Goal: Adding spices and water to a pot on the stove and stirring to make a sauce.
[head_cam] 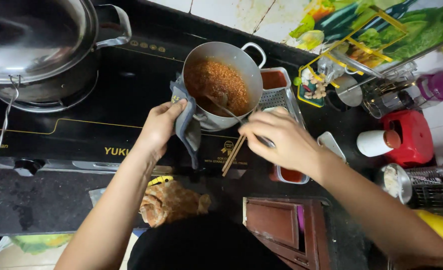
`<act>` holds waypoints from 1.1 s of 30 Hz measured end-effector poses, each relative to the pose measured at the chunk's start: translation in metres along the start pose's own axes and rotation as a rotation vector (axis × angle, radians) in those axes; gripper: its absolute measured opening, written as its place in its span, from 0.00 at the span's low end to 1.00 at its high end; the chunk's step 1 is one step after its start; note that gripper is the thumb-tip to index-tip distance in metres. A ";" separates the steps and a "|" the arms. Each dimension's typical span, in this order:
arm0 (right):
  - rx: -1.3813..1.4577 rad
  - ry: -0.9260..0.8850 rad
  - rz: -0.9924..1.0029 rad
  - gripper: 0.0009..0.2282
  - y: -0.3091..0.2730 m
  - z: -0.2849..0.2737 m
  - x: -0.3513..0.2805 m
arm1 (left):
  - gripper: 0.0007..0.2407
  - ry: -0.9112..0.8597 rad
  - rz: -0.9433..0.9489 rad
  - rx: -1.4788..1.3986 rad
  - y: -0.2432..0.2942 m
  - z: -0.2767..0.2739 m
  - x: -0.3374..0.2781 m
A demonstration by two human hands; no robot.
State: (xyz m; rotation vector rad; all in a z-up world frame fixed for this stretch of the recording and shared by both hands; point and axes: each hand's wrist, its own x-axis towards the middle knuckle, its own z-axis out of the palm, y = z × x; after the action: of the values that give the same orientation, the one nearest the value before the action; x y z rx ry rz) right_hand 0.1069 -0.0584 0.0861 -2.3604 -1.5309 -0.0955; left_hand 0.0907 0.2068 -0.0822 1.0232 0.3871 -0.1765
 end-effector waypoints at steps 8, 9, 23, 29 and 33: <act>-0.081 0.000 0.103 0.03 -0.005 -0.001 -0.010 | 0.15 0.040 0.035 0.025 0.004 -0.005 0.006; -0.083 0.001 0.104 0.03 -0.004 0.004 -0.005 | 0.15 0.037 0.035 0.025 0.006 -0.003 0.007; -0.145 0.122 0.103 0.05 0.013 0.028 0.002 | 0.25 0.185 0.012 0.278 0.018 -0.008 0.006; -0.020 0.093 0.048 0.05 -0.021 0.023 0.004 | 0.27 0.270 -0.013 0.248 0.015 -0.002 0.008; -0.139 0.109 0.098 0.04 0.004 0.027 0.006 | 0.28 0.229 0.002 0.242 0.011 0.002 0.010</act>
State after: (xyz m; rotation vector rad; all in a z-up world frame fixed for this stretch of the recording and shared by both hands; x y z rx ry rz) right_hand 0.1098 -0.0464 0.0612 -2.4880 -1.3972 -0.3127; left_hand 0.1035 0.2113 -0.0761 1.2874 0.5832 -0.1056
